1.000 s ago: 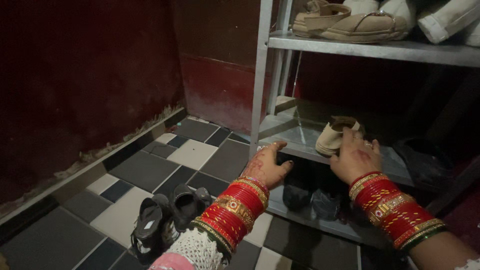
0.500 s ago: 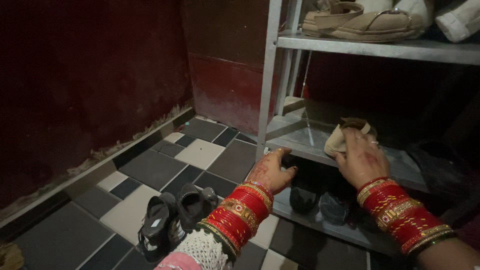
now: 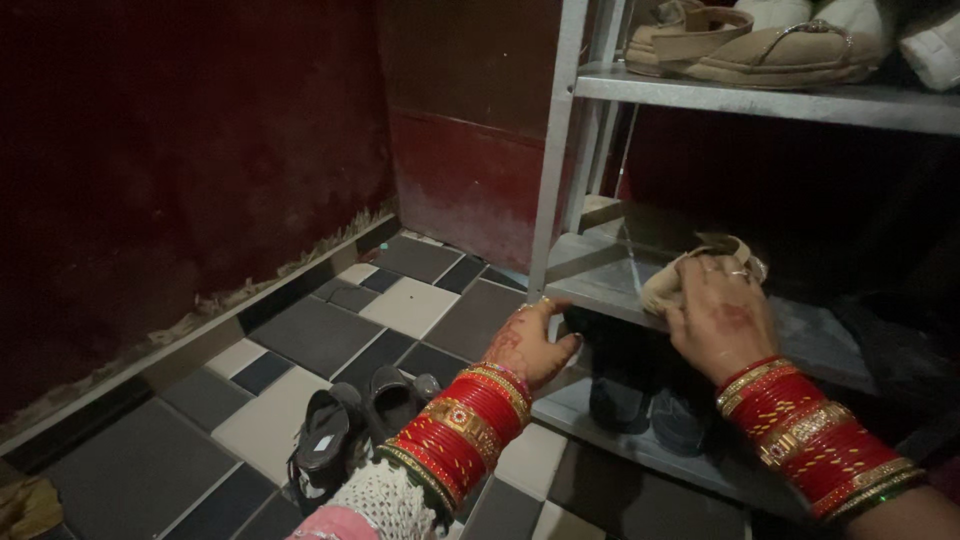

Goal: The person removes various pairs of shoes from a metal shoe rack and places them on the tiled floor. The person handles multiple pairs of footwear, including black slip-ons, grey sandals, and beige flats, moving them one by one from the shelves to the ground.

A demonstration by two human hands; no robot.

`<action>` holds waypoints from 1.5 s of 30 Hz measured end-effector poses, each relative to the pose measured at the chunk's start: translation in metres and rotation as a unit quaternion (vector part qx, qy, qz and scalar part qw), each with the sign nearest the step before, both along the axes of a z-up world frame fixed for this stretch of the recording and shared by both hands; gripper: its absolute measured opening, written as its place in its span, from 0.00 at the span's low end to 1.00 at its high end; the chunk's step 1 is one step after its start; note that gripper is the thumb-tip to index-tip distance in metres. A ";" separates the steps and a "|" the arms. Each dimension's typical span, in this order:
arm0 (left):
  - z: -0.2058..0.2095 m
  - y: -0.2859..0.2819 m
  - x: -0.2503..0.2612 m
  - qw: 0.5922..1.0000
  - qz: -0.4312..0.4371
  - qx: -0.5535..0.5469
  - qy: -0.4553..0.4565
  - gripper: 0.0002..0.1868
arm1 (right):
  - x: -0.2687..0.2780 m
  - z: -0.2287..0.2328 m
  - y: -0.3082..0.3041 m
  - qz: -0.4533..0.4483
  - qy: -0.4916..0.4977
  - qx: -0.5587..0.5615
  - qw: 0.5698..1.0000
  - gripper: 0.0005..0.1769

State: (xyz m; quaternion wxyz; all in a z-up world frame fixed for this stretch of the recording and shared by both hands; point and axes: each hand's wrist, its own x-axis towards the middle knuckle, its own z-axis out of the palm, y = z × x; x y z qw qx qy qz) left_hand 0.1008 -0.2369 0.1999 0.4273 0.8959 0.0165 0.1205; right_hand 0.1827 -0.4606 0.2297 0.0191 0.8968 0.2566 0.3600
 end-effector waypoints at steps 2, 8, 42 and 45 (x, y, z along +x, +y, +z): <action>-0.002 0.003 0.002 1.000 -0.004 0.002 -0.018 0.31 | -0.004 0.002 0.006 0.027 -0.008 0.014 1.000 0.23; 0.005 0.009 0.001 1.000 -0.004 0.000 -0.025 0.32 | -0.015 0.015 0.028 0.038 0.069 0.038 0.996 0.22; -0.005 0.134 -0.047 0.997 0.068 0.001 -0.037 0.32 | -0.070 0.009 0.159 0.235 0.080 0.056 0.967 0.21; 0.000 0.135 -0.053 0.997 0.073 -0.023 -0.009 0.33 | -0.072 0.009 0.168 0.239 0.102 0.049 0.964 0.21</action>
